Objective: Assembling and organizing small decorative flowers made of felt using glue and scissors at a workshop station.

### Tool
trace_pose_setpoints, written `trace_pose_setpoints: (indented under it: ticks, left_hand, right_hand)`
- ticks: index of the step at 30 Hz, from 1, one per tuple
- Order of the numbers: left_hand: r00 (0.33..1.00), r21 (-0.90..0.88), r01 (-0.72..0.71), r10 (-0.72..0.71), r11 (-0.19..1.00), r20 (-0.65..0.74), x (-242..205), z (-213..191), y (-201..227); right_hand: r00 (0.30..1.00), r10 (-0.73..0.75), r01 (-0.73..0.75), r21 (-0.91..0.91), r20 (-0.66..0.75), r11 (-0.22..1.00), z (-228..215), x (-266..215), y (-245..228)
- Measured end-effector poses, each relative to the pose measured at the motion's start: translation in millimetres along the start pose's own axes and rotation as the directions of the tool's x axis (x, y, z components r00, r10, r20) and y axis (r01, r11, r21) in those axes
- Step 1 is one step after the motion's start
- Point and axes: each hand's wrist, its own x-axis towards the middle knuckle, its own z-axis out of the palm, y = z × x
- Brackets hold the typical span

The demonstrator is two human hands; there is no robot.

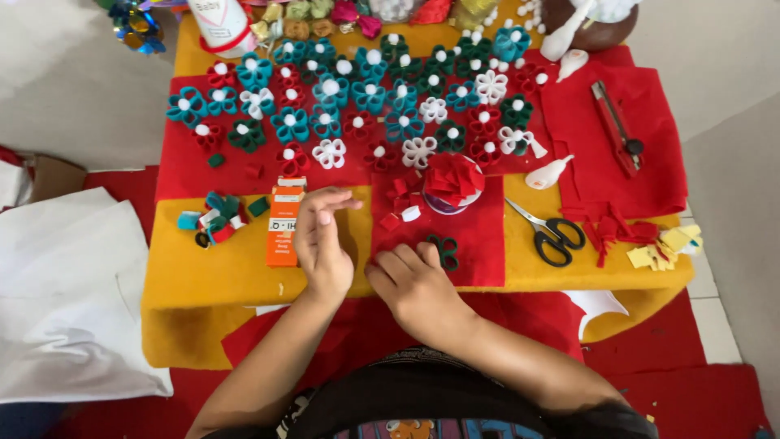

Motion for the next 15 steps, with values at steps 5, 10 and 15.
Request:
trace_pose_setpoints:
  ticks: [5,10,15]
  left_hand:
    - [0.996,0.044,0.079,-0.081,0.996,0.042,0,1,21]
    - [0.941,0.137,0.045,-0.088,0.990,0.328,-3,2,33]
    - [0.849,0.298,-0.107,-0.069,0.949,0.525,-13,14,42]
  right_hand:
    - [0.968,0.166,-0.134,0.172,-0.188,0.976,-27,-34,37]
    - [0.893,0.382,-0.370,0.093,-0.237,0.924,-27,-71,80]
    - [0.897,0.438,-0.427,0.130,-0.068,0.895,-45,-59,76]
